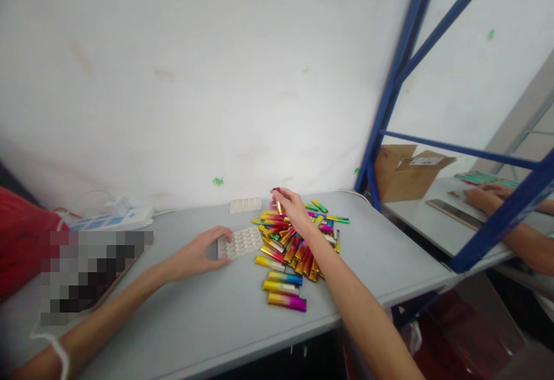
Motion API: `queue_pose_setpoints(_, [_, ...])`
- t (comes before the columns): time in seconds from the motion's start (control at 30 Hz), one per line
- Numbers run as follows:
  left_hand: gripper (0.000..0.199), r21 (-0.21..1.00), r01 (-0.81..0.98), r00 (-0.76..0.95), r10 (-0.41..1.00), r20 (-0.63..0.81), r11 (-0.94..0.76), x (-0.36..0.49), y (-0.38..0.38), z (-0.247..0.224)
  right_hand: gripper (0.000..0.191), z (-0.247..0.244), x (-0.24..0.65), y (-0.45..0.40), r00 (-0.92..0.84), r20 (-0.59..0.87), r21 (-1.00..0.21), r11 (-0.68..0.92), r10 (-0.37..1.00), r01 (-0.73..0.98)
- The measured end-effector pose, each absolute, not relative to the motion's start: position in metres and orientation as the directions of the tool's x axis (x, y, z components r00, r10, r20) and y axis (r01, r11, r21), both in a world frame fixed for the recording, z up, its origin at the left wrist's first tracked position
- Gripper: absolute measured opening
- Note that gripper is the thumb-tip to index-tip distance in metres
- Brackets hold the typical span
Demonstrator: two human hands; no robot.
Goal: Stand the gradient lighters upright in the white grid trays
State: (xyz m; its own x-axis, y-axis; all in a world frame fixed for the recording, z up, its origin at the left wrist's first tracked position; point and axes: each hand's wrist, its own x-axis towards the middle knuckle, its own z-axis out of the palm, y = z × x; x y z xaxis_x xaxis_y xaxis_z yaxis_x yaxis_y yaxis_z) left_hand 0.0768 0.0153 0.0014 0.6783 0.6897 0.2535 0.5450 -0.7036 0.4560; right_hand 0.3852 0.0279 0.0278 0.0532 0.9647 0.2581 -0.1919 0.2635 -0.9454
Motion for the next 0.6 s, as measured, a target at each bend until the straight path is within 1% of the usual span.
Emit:
queue_pose_setpoints(0.07, [0.045, 0.468, 0.541, 0.660, 0.698, 0.279, -0.699, 0.075, 0.012, -0.006, 0.053, 0.027, 0.373, 0.022, -0.015, 0.257, -0.945, 0.248, 0.966, -0.213])
queue_pose_setpoints(0.13, [0.060, 0.466, 0.553, 0.632, 0.712, 0.306, -0.691, 0.071, 0.011, -0.014, 0.051, 0.025, 0.362, 0.017, -0.094, 0.244, -0.955, 0.223, 0.965, -0.196])
queue_pose_setpoints(0.2, [0.074, 0.458, 0.577, 0.597, 0.732, 0.328, -0.676, 0.066, 0.013, -0.020, 0.048, 0.023, 0.354, 0.013, -0.135, 0.221, -0.970, 0.203, 0.966, -0.131])
queue_pose_setpoints(0.27, [0.081, 0.454, 0.604, 0.564, 0.754, 0.337, -0.655, 0.062, 0.015, -0.025, 0.046, 0.020, 0.348, 0.011, -0.117, 0.238, -0.971, 0.239, 0.964, -0.008])
queue_pose_setpoints(0.33, [0.077, 0.457, 0.617, 0.547, 0.766, 0.337, -0.641, 0.059, 0.017, -0.028, 0.048, 0.019, 0.345, 0.010, -0.068, 0.311, -0.937, 0.318, 0.948, 0.144])
queue_pose_setpoints(0.43, [0.063, 0.464, 0.608, 0.551, 0.763, 0.337, -0.644, 0.058, 0.020, -0.030, 0.055, 0.017, 0.341, 0.008, -0.007, 0.425, -0.846, 0.400, 0.905, 0.352])
queue_pose_setpoints(0.53, [0.059, 0.465, 0.606, 0.549, 0.762, 0.342, -0.645, 0.059, 0.021, -0.030, 0.052, 0.014, 0.339, 0.006, 0.039, 0.483, -0.776, 0.407, 0.875, 0.482])
queue_pose_setpoints(0.6, [0.059, 0.463, 0.607, 0.546, 0.762, 0.347, -0.646, 0.059, 0.020, -0.030, 0.046, 0.013, 0.338, 0.005, 0.048, 0.498, -0.752, 0.403, 0.866, 0.521])
